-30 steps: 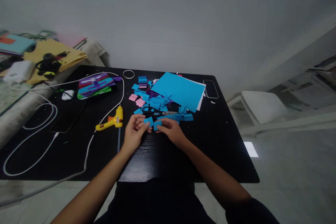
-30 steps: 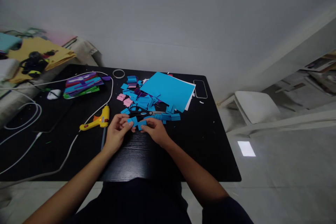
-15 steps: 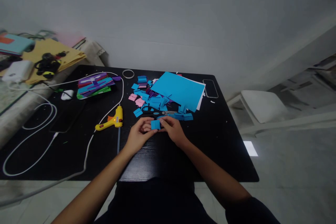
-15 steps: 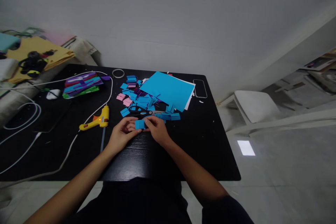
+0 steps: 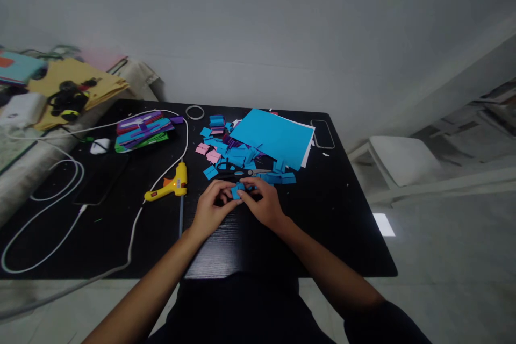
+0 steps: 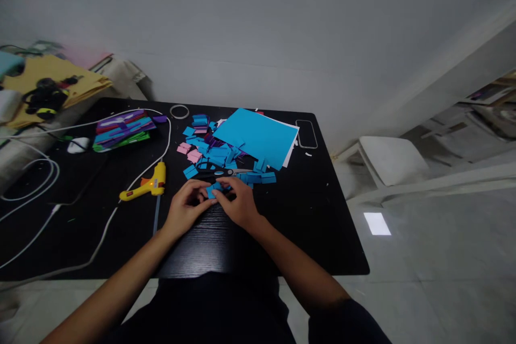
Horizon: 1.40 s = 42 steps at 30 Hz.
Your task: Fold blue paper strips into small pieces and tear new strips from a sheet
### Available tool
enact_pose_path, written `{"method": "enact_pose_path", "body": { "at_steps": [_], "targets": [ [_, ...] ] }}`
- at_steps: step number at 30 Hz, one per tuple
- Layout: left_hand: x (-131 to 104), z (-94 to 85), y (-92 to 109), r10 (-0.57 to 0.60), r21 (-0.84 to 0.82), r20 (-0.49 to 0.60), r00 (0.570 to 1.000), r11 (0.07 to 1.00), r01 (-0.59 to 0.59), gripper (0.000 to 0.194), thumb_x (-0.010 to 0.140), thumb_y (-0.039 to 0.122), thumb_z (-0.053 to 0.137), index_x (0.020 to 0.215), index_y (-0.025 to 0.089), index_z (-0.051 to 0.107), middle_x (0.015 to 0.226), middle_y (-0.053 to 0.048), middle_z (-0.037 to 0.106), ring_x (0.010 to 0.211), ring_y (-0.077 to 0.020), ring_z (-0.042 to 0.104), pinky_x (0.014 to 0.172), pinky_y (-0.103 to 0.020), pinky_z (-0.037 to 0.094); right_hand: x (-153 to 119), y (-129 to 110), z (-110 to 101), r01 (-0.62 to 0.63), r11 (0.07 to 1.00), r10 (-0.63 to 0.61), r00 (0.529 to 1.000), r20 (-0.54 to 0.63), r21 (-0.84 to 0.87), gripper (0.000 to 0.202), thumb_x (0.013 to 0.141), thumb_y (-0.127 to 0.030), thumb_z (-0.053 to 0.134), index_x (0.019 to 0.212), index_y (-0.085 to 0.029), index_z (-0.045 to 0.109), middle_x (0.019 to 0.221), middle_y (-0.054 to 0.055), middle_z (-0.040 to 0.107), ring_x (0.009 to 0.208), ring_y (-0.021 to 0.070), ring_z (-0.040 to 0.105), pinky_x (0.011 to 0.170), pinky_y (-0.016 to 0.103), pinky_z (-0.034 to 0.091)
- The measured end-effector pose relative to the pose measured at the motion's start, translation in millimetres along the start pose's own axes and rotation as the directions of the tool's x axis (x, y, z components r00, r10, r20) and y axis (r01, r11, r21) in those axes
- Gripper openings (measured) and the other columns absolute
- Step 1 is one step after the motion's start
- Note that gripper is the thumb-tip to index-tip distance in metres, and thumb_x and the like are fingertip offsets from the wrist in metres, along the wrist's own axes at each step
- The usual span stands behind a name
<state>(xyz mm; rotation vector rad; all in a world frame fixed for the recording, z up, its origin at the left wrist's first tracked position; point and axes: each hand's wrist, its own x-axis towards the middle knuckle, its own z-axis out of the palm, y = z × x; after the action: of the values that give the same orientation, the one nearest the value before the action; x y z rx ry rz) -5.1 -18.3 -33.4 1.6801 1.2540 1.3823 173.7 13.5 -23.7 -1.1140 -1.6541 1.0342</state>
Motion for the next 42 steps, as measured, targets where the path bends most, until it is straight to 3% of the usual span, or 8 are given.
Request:
{"method": "enact_pose_path", "body": {
  "at_steps": [4, 8, 14, 25, 32, 37, 40, 42],
  "targets": [
    [-0.5, 1.1, 1.5, 0.025, 0.006, 0.002, 1.000, 1.000, -0.025, 0.032, 0.084, 0.029, 0.084, 0.112, 0.024, 0.070, 0.093, 0.000, 0.063, 0.072, -0.0114, 0.062, 0.061, -0.023, 0.053, 2.7, 2.7, 0.6, -0.181, 0.966, 0.169, 0.982, 0.081, 0.187, 0.031, 0.079, -0.036, 0.081, 0.106, -0.023, 0.075, 0.084, 0.003, 0.074, 0.075, 0.0192, 0.072, 0.065, 0.030, 0.060],
    [-1.3, 1.9, 1.7, 0.036, 0.007, 0.008, 0.999, 0.999, -0.036, 0.034, 0.084, 0.029, 0.085, 0.113, 0.024, 0.070, 0.092, 0.000, 0.064, 0.073, -0.0122, 0.063, 0.061, -0.023, 0.053, 6.7, 4.8, 0.2, -0.334, 0.871, 0.284, 0.941, 0.184, 0.360, 0.037, 0.070, -0.038, 0.088, 0.100, -0.021, 0.075, 0.077, 0.000, 0.073, 0.060, 0.0146, 0.067, 0.053, 0.027, 0.055],
    [-1.7, 2.0, -0.2, 0.011, 0.013, 0.019, 1.000, 1.000, -0.012, 0.036, 0.084, 0.031, 0.084, 0.115, 0.024, 0.068, 0.093, 0.000, 0.063, 0.072, -0.0124, 0.063, 0.060, -0.024, 0.053, 11.6, 6.1, -3.1, -0.459, 0.743, 0.348, 0.887, 0.304, 0.488, 0.043, 0.063, -0.042, 0.092, 0.096, -0.020, 0.076, 0.078, 0.000, 0.078, 0.057, 0.0127, 0.067, 0.056, 0.028, 0.060],
    [-0.7, 1.1, 3.6, -0.074, 0.055, 0.060, 0.995, 0.996, 0.071, 0.027, 0.097, 0.034, 0.067, 0.122, 0.022, 0.067, 0.101, -0.006, 0.067, 0.080, -0.0145, 0.068, 0.066, -0.026, 0.056, 11.9, 8.6, -2.7, -0.411, 0.766, 0.333, 0.911, 0.243, 0.494, 0.045, 0.064, -0.043, 0.093, 0.099, -0.020, 0.077, 0.085, 0.002, 0.080, 0.071, 0.0187, 0.075, 0.067, 0.034, 0.066],
    [-0.4, 2.3, -2.5, -0.118, -0.029, 0.051, 0.992, 0.992, 0.119, 0.036, 0.086, 0.034, 0.081, 0.117, 0.021, 0.069, 0.091, -0.002, 0.069, 0.076, -0.0144, 0.069, 0.066, -0.026, 0.058, 10.7, 8.1, -3.2, -0.413, 0.790, 0.324, 0.909, 0.263, 0.453, 0.043, 0.066, -0.042, 0.091, 0.100, -0.022, 0.077, 0.082, 0.001, 0.079, 0.071, 0.0196, 0.076, 0.071, 0.036, 0.066],
    [-0.7, 2.2, -2.0, -0.112, -0.041, 0.039, 0.993, 0.993, 0.114, 0.033, 0.087, 0.033, 0.080, 0.115, 0.020, 0.069, 0.092, -0.003, 0.069, 0.077, -0.0148, 0.070, 0.069, -0.027, 0.059, 9.7, 3.6, -5.6, -0.391, 0.841, 0.301, 0.913, 0.276, 0.375, 0.045, 0.073, -0.046, 0.086, 0.109, -0.022, 0.074, 0.087, 0.003, 0.080, 0.076, 0.0214, 0.077, 0.072, 0.038, 0.066],
    [-0.8, 1.5, -1.0, -0.090, 0.037, 0.011, 0.996, 0.995, 0.089, 0.032, 0.088, 0.035, 0.079, 0.114, 0.020, 0.068, 0.088, -0.001, 0.067, 0.071, -0.0130, 0.065, 0.068, -0.028, 0.057, 12.1, -3.2, -17.6, -0.300, 0.929, 0.267, 0.949, 0.169, 0.218, 0.034, 0.082, -0.046, 0.078, 0.107, -0.023, 0.074, 0.091, 0.005, 0.080, 0.081, 0.0239, 0.078, 0.071, 0.039, 0.066],
    [-0.5, 1.6, -0.7, -0.065, 0.124, -0.007, 0.998, 0.990, 0.066, 0.030, 0.088, 0.036, 0.079, 0.113, 0.021, 0.069, 0.086, 0.000, 0.066, 0.068, -0.0126, 0.063, 0.068, -0.028, 0.055, 16.4, -7.5, -33.5, -0.185, 0.979, 0.182, 0.983, 0.038, 0.080, 0.022, 0.088, -0.041, 0.073, 0.100, -0.022, 0.075, 0.097, 0.007, 0.080, 0.089, 0.0250, 0.077, 0.081, 0.041, 0.064]
  ]
}}
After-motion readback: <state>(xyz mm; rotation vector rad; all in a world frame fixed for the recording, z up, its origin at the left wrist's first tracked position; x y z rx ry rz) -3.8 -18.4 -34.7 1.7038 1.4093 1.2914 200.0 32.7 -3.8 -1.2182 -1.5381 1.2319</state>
